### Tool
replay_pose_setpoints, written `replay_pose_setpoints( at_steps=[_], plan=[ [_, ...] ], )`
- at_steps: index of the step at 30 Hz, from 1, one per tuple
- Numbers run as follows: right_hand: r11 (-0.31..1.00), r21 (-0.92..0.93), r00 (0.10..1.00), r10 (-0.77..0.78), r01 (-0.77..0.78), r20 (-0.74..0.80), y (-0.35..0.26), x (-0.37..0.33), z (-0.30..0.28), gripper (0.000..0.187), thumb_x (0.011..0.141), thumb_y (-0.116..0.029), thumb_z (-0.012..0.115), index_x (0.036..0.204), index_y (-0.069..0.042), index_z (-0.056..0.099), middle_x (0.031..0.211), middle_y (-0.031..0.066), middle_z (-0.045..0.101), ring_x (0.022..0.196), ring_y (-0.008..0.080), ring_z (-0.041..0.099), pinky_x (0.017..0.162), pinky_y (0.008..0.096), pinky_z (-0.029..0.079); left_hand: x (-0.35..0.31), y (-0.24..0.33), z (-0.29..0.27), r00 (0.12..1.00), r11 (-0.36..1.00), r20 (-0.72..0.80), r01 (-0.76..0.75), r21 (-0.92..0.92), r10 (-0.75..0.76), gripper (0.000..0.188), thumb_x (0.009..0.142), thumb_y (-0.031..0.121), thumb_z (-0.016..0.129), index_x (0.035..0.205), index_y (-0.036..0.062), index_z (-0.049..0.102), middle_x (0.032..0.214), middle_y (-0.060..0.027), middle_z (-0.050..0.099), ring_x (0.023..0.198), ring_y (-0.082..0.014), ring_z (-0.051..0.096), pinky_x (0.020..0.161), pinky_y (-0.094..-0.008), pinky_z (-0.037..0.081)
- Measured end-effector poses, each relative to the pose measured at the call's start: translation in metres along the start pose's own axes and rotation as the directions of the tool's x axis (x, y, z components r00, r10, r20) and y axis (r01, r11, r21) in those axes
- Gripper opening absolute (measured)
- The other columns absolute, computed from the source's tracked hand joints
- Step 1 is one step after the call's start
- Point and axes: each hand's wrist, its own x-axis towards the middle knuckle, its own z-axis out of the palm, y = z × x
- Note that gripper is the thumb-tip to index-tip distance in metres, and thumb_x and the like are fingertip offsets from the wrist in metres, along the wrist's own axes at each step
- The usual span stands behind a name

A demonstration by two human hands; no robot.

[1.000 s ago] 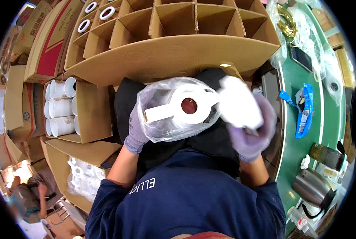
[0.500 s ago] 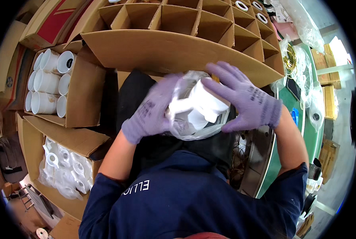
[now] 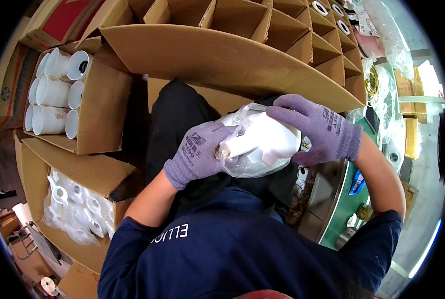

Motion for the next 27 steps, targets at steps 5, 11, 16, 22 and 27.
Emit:
replay_pose_setpoints(
  at_steps=[5,11,16,22,27],
  plan=[
    [0.711,-0.349,0.580,0.701,-0.610,0.414,-0.037,0.020,-0.001,0.054,0.083,-0.047,0.069,0.120,-0.008,0.062,0.109,0.0196,0.066,0.103,0.0325,0.064,0.088,0.0432,0.050,0.003,0.010,0.000,0.996,0.996,-0.036,0.085,0.031,-0.084,0.042,0.072,0.027,0.081,0.108,0.0062,0.070,0.091,-0.0129,0.070,0.079,-0.0339,0.067,0.071,-0.0420,0.053],
    [0.996,-0.086,0.997,0.023,-0.030,-0.077,-0.071,-0.019,0.008,0.076,0.078,-0.059,0.066,0.126,-0.001,0.055,0.100,0.0171,0.064,0.093,0.0333,0.064,0.081,0.0437,0.051,0.000,0.002,-0.002,0.999,0.998,0.007,0.036,0.060,-0.036,0.038,0.075,0.027,0.079,0.107,0.0083,0.071,0.092,-0.0121,0.070,0.079,-0.0329,0.067,0.069,-0.0402,0.052],
    [0.974,-0.156,0.976,0.183,-0.164,0.118,-0.051,-0.031,0.029,0.080,0.079,-0.036,0.076,0.143,-0.003,0.041,0.084,0.0153,0.063,0.074,0.0326,0.063,0.069,0.0418,0.050,0.006,0.016,-0.008,0.999,1.000,0.050,0.015,-0.018,-0.014,0.042,0.075,0.025,0.078,0.111,0.0059,0.069,0.094,-0.0138,0.071,0.079,-0.0330,0.068,0.070,-0.0402,0.053],
    [0.973,-0.230,0.649,-0.167,-0.014,-0.743,-0.025,0.015,0.080,0.047,0.074,-0.043,0.077,0.109,-0.012,0.067,0.068,0.0022,0.057,0.060,0.0236,0.057,0.057,0.0387,0.043,-0.003,0.037,0.004,0.994,0.992,0.060,0.082,0.096,-0.088,0.052,0.074,0.028,0.081,0.116,0.0025,0.065,0.085,-0.0148,0.067,0.077,-0.0350,0.066,0.069,-0.0409,0.053],
    [0.982,0.191,0.476,0.172,-0.010,-0.862,-0.064,-0.054,0.142,0.069,0.067,-0.035,0.085,0.119,0.002,0.059,0.093,0.0176,0.064,0.083,0.0332,0.064,0.076,0.0410,0.052,-0.006,0.075,-0.003,0.821,0.799,-0.102,0.506,-0.326,-0.562,0.067,0.071,0.027,0.084,0.126,-0.0007,0.059,0.110,-0.0186,0.069,0.102,-0.0305,0.068,0.086,-0.0386,0.053]
  ],
)
